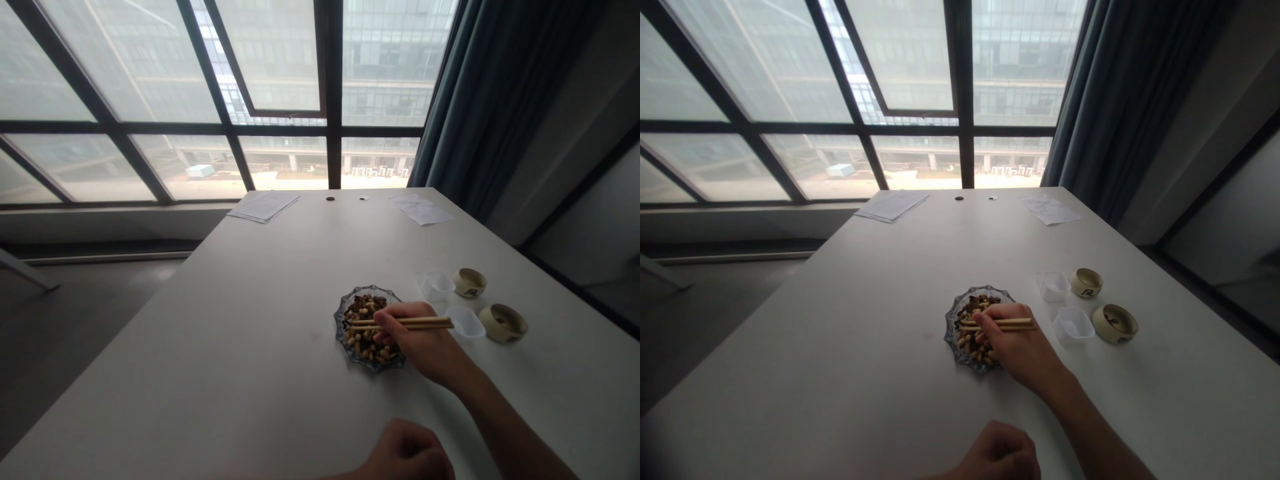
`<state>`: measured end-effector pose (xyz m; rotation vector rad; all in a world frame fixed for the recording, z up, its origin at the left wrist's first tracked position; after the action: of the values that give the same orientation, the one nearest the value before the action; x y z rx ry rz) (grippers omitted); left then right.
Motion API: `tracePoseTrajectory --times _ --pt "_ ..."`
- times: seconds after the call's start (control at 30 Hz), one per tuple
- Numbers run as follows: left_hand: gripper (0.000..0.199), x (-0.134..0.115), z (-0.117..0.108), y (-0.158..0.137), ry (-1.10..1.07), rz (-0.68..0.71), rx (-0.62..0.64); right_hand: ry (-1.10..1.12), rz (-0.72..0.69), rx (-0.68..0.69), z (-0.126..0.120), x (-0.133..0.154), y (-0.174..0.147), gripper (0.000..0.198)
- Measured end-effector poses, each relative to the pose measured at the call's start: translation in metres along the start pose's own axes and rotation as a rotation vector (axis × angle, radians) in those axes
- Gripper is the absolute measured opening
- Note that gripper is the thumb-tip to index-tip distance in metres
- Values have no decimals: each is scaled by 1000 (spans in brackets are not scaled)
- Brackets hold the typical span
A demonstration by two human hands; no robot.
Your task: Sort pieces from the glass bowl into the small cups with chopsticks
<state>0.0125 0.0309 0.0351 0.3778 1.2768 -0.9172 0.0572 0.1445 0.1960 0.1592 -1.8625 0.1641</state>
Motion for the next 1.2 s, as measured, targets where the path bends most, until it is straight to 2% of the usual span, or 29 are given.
tracePoseTrajectory --times 0.2,0.47,0.9,1.2 --pt "78 5 -1 0 -4 -6 -21 -59 7 94 4 -1 3 32" --pt "81 1 -1 -1 7 7 4 -114 -38 157 5 0 4 44" --pt "76 -4 1 -2 10 17 6 103 21 98 3 -14 8 35" --pt "77 2 0 0 5 6 2 94 7 96 1 -12 10 36"
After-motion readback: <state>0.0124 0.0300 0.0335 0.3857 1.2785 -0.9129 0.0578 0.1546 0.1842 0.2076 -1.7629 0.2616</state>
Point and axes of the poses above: each hand's wrist, its own y-axis towards the middle knuckle, its own z-axis out of the palm, x = y × z, the point moved 7 cm from there along y, towards the middle knuckle, and after that the axes turned 5 degrees about y, right-handed, at the moved point
